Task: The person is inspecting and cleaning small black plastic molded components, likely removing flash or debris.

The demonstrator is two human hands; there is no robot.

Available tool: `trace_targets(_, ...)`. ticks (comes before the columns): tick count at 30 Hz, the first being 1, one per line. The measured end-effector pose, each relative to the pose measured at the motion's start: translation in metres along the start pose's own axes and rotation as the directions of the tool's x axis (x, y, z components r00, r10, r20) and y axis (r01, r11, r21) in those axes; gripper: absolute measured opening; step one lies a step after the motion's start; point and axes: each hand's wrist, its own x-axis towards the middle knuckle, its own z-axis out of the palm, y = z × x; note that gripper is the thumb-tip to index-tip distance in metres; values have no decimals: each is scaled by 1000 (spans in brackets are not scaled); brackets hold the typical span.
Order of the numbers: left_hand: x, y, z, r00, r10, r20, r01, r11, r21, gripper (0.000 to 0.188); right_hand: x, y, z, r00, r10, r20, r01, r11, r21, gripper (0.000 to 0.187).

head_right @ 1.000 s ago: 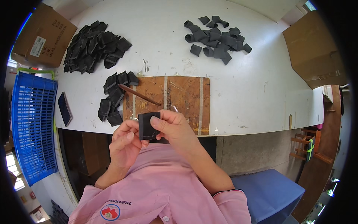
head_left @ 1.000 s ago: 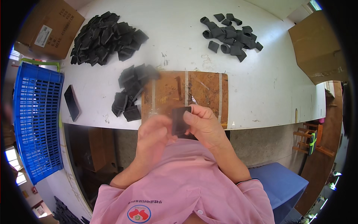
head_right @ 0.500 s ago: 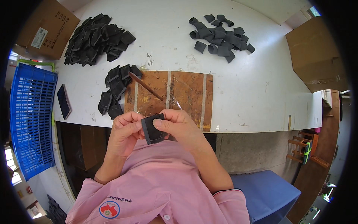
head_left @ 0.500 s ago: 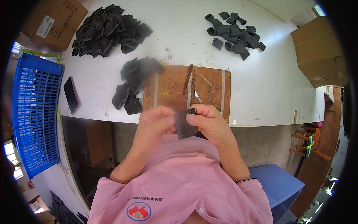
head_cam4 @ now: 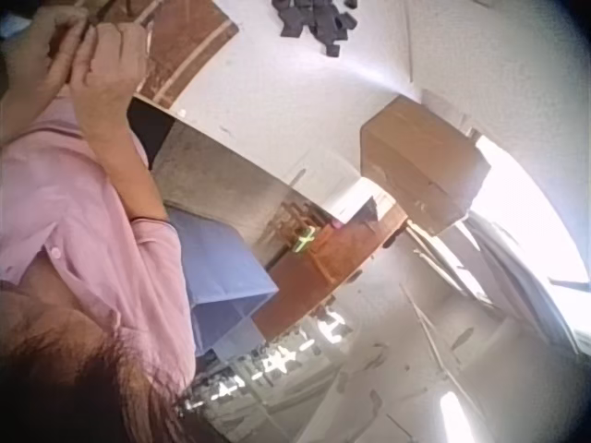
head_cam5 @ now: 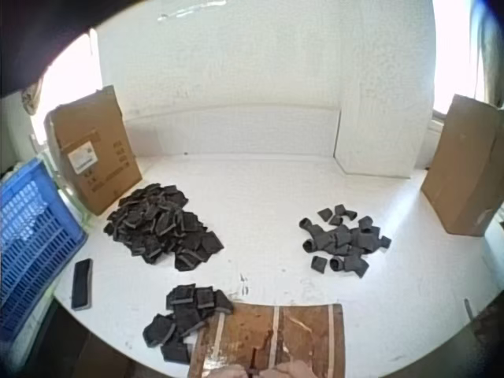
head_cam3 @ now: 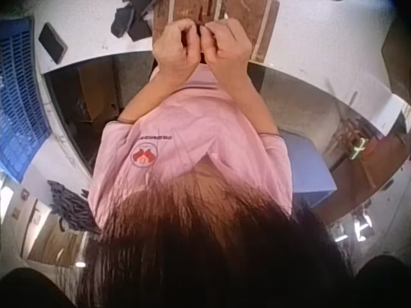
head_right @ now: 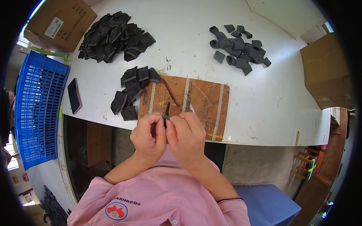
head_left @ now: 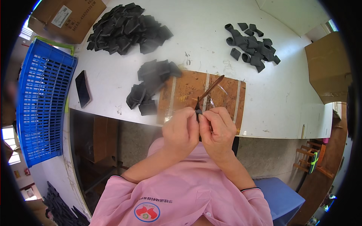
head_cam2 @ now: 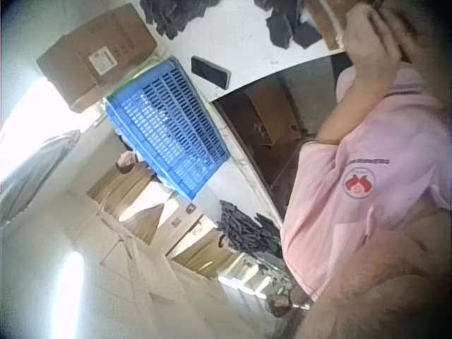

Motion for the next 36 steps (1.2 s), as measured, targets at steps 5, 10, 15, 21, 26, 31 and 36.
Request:
trace_targets(5, 24, 5, -4, 752, -587, 300, 591, 398, -702, 14, 5, 17, 6, 984, 160, -80, -156, 986, 49, 8)
trace_targets(10, 34, 10, -18, 562, -419, 713, 760, -79, -646, 20, 12, 21, -19, 692, 514, 507, -662, 172, 729, 3)
trace_targets(15, 25, 10, -3, 997, 14, -75, -28, 982, -184, 17, 17, 13, -23, 619, 243, 747, -701, -259, 665, 9)
trace_targets(21, 82, 33, -31, 719, -305, 624, 624, -112, -773, 22, 72, -23, -53, 856, 252, 452, -499, 633, 591, 21)
trace_targets(26, 97, 16, -30, 641, -178, 747, 634, -426, -646, 19, 91, -4, -42, 790, 158, 592, -590, 459, 664, 25)
trace_targets(31, 81, 21, -19, 869, -340, 361, 493, 516, -701, 26, 76, 3, -34, 809, 259, 528, -571, 561, 600, 19)
trace_targets(36, 96, 17, -17, 964, 77, 253, 96, 790, -606, 33, 65, -2, -41, 998, 36, -48, -19, 953, 303, 21)
